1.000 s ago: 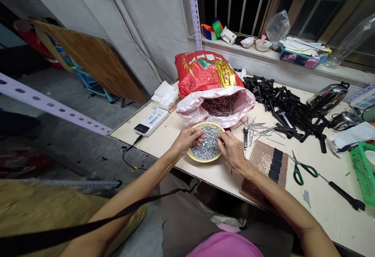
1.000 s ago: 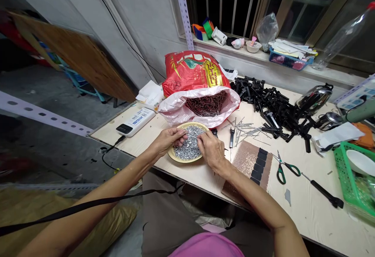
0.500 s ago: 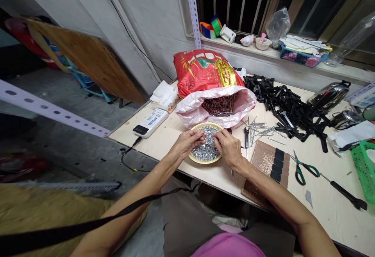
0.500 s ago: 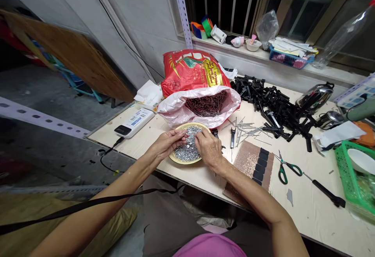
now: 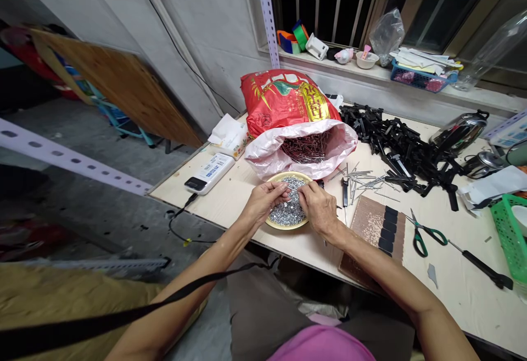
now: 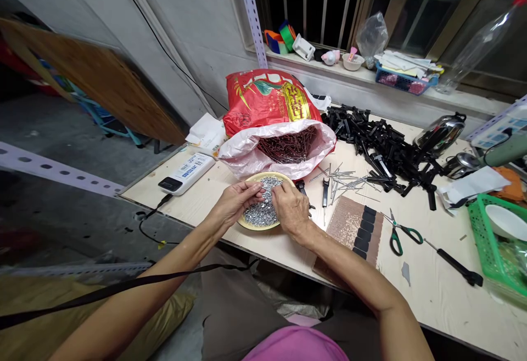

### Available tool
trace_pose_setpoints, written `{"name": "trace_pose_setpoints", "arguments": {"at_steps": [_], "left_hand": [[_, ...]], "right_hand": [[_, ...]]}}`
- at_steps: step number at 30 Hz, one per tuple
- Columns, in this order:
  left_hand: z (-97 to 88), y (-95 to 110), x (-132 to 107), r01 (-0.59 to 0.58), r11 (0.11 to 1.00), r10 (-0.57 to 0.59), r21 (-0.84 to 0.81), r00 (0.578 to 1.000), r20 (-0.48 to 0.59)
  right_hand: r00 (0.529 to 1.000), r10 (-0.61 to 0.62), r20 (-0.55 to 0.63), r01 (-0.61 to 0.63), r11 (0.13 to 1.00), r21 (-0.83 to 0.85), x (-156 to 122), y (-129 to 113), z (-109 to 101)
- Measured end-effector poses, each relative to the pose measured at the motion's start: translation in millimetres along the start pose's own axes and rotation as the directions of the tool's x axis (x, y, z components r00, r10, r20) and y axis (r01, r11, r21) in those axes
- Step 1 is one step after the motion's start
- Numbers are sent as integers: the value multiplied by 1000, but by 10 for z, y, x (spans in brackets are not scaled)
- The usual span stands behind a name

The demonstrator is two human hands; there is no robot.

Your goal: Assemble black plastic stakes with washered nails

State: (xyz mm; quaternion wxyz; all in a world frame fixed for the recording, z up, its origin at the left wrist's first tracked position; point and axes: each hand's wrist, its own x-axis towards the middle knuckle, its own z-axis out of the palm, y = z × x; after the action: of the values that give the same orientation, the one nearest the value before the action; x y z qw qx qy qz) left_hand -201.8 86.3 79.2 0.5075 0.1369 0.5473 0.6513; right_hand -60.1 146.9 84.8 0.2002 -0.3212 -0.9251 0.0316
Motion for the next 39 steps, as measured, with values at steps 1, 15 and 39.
{"name": "trace_pose_setpoints", "arguments": {"at_steps": [1, 15, 39], "left_hand": [[10, -8, -3, -23, 1000, 23, 7, 1000, -4], [99, -65, 53, 56, 989, -43, -138, 994, 99], [359, -270, -78, -342, 938, 345, 49, 935, -77]], "right_hand": [[1000, 5, -12, -5, 1000, -15, -7, -9, 6], [997, 26, -78, -34, 993, -110, -112, 27, -78], [994, 108, -19, -110, 988, -107, -166, 18, -61]]}}
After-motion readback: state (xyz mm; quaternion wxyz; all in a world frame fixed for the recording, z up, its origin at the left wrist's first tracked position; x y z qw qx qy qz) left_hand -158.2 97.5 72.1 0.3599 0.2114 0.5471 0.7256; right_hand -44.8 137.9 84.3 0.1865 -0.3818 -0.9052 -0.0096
